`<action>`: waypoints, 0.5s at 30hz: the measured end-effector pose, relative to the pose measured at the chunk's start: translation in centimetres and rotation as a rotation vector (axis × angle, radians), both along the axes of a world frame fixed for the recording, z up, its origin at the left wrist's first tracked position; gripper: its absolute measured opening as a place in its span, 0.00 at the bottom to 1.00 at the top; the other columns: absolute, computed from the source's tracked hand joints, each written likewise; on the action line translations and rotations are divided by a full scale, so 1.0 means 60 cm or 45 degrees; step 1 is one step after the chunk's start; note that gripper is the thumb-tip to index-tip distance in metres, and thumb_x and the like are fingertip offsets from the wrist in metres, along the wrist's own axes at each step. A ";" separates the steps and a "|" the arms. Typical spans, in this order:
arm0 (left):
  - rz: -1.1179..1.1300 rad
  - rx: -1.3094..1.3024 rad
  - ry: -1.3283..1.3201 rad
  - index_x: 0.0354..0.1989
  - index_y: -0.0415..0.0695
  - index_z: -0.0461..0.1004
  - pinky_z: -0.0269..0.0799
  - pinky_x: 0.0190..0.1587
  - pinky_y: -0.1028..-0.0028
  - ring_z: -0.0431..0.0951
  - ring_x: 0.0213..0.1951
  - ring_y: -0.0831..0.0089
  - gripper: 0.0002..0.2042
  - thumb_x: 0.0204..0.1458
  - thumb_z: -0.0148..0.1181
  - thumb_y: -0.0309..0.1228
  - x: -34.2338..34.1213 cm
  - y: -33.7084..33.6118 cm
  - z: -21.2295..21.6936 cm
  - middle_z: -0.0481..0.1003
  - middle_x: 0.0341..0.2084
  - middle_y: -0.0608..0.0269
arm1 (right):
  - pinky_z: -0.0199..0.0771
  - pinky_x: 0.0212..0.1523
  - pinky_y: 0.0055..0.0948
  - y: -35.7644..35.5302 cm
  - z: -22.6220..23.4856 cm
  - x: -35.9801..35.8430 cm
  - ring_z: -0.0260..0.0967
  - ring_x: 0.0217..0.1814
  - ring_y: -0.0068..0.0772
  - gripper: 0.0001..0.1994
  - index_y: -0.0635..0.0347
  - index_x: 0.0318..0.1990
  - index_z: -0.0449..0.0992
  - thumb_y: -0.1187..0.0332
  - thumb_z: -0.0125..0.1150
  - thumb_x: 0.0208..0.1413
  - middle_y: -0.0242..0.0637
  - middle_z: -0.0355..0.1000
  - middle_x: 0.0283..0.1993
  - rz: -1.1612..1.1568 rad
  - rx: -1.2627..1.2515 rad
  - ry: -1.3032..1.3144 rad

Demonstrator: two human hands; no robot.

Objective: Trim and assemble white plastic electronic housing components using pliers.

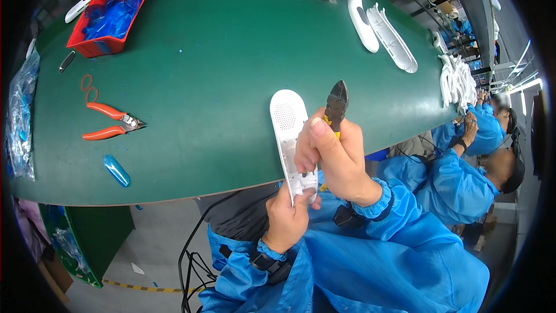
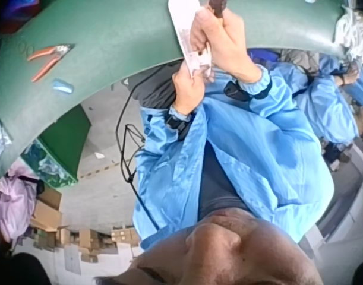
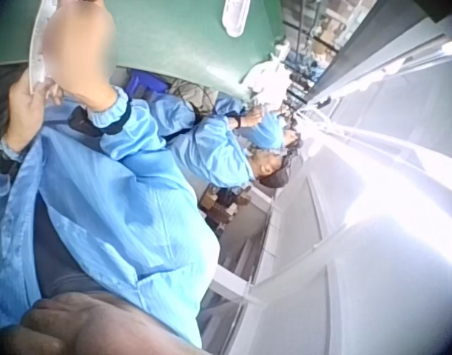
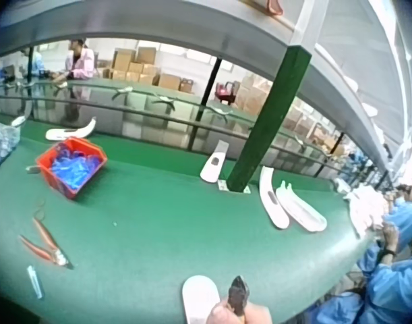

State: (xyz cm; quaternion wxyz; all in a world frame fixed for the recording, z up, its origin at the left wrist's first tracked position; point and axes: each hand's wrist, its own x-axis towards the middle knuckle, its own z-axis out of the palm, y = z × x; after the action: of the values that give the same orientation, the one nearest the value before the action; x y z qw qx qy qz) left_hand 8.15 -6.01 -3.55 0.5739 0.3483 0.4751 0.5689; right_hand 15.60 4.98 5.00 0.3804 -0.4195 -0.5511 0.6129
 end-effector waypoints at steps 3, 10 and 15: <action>0.003 0.007 0.006 0.43 0.33 0.71 0.77 0.32 0.73 0.82 0.26 0.70 0.07 0.60 0.54 0.23 0.000 0.000 0.000 0.80 0.23 0.58 | 0.67 0.25 0.27 -0.002 0.000 -0.002 0.59 0.22 0.22 0.14 0.62 0.34 0.62 0.62 0.46 0.70 0.31 0.60 0.22 -0.016 0.003 -0.020; 0.019 0.020 0.064 0.44 0.33 0.71 0.77 0.31 0.73 0.82 0.26 0.70 0.07 0.60 0.52 0.22 -0.004 0.002 0.011 0.80 0.23 0.58 | 0.66 0.24 0.26 -0.015 -0.008 -0.011 0.59 0.22 0.21 0.12 0.63 0.36 0.63 0.63 0.47 0.69 0.31 0.61 0.22 -0.133 0.053 -0.132; 0.062 0.086 0.274 0.44 0.33 0.71 0.77 0.31 0.72 0.83 0.26 0.68 0.08 0.59 0.51 0.22 -0.012 0.005 0.024 0.80 0.23 0.57 | 0.65 0.24 0.25 -0.031 -0.010 -0.023 0.62 0.22 0.22 0.12 0.64 0.37 0.64 0.64 0.47 0.69 0.33 0.63 0.21 -0.187 0.281 -0.286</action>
State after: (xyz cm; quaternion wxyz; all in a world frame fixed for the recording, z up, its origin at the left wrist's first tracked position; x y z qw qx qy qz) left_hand 7.40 -5.73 -2.10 0.4935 0.4149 0.5230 0.5575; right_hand 14.20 3.13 4.38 0.4039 -0.4803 -0.6220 0.4683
